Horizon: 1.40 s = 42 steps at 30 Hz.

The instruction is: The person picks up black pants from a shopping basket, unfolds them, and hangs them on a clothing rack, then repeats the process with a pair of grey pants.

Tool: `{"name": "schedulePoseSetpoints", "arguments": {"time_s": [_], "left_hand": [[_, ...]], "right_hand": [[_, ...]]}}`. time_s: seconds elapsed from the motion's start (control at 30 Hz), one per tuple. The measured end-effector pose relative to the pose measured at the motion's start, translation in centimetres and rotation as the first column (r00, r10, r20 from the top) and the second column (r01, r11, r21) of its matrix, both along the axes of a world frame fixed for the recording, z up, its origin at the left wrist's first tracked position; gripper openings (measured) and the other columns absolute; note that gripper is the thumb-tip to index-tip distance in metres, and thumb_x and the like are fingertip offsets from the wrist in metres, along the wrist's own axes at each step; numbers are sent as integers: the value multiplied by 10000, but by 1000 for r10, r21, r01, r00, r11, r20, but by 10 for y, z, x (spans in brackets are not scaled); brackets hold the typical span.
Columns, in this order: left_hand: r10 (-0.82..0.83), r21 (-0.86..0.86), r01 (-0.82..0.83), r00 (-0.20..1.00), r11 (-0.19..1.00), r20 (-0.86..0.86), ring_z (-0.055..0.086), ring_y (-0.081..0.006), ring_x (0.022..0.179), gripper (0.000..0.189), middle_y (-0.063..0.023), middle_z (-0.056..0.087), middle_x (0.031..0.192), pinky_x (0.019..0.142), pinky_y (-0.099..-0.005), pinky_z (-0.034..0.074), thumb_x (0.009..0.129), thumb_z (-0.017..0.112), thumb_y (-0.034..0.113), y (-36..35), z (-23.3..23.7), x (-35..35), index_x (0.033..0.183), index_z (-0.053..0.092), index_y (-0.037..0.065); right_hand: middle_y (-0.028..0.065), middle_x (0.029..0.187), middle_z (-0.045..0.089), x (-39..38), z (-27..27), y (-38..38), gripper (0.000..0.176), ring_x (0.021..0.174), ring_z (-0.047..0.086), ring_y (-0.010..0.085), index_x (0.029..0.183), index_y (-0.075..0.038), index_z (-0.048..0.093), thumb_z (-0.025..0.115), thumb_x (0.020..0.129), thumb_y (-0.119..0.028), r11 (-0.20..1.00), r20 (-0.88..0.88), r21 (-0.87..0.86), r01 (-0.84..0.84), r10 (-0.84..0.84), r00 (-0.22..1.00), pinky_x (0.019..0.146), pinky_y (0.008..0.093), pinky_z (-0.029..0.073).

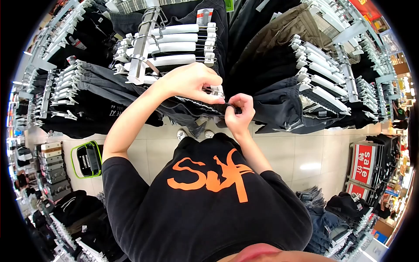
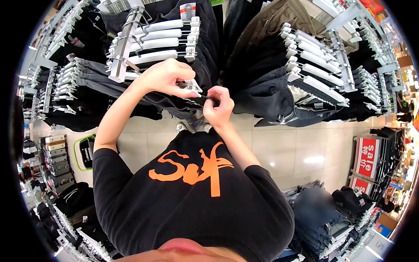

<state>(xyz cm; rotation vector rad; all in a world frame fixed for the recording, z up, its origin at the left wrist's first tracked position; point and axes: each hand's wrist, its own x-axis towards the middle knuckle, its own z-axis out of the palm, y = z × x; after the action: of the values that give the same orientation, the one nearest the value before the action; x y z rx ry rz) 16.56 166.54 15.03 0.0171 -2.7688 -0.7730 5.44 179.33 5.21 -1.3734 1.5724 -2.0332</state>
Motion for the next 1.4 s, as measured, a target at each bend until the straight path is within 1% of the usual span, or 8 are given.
{"name": "schedulePoseSetpoints", "arguments": {"time_s": [0.77,0.97,1.1,1.13,1.23,1.3,1.37,1.4], "left_hand": [[207,-389,-335,919,858,-335,489,-172,674,318,-13,471,692,530,-285,375,586,599,391,17,-18,12,743,522,126],[635,283,-630,444,723,-633,467,-229,804,276,-50,483,867,704,-323,370,647,582,172,74,-112,70,908,536,97],[873,465,-778,488,423,22,473,-279,813,217,-112,496,871,715,-326,384,721,495,196,111,-259,172,899,522,75],[853,360,-888,406,285,327,457,-302,885,273,-137,500,946,758,-345,376,743,455,256,134,-318,212,943,512,78],[576,64,-951,-129,-302,807,478,-310,907,337,-184,511,948,772,-369,381,775,352,281,248,-447,331,951,520,49],[60,-259,-581,-472,-771,880,477,-288,936,296,-172,508,976,776,-368,388,775,393,276,342,-548,396,930,549,78],[43,-44,-203,-405,-978,914,477,-263,695,233,-131,497,791,568,-367,382,762,380,238,403,-516,433,863,511,74],[78,151,187,-348,-971,934,477,-238,455,173,-90,485,605,361,-367,376,749,367,199,427,-496,447,797,473,71]], "right_hand": [[64,704,507,11,26,-4,210,602,509,126,817,0,451,474,617,59,997,-118,-1,77,-76,990,574,216,412],[127,950,448,10,-80,11,259,876,455,190,975,17,371,428,754,-106,985,100,83,150,-158,982,780,290,353],[226,958,479,8,-229,62,334,883,481,280,1012,37,397,443,721,-121,540,-327,820,188,173,929,773,329,360],[246,907,500,-1,-273,80,326,883,488,305,969,33,453,463,691,-137,316,-239,947,63,559,794,763,335,370],[239,851,520,13,-309,58,257,863,496,314,863,30,518,448,665,-118,17,320,933,-358,409,854,752,339,383],[214,836,535,42,-278,36,220,846,508,292,773,32,547,433,659,-117,88,-189,980,178,683,705,737,350,395],[197,839,540,36,-338,-9,211,814,523,283,740,35,547,415,668,-114,165,-104,962,219,958,-267,722,364,403],[181,820,549,72,-323,-34,225,792,529,288,775,34,542,423,676,-129,-130,141,906,403,990,3,708,374,409]]}}
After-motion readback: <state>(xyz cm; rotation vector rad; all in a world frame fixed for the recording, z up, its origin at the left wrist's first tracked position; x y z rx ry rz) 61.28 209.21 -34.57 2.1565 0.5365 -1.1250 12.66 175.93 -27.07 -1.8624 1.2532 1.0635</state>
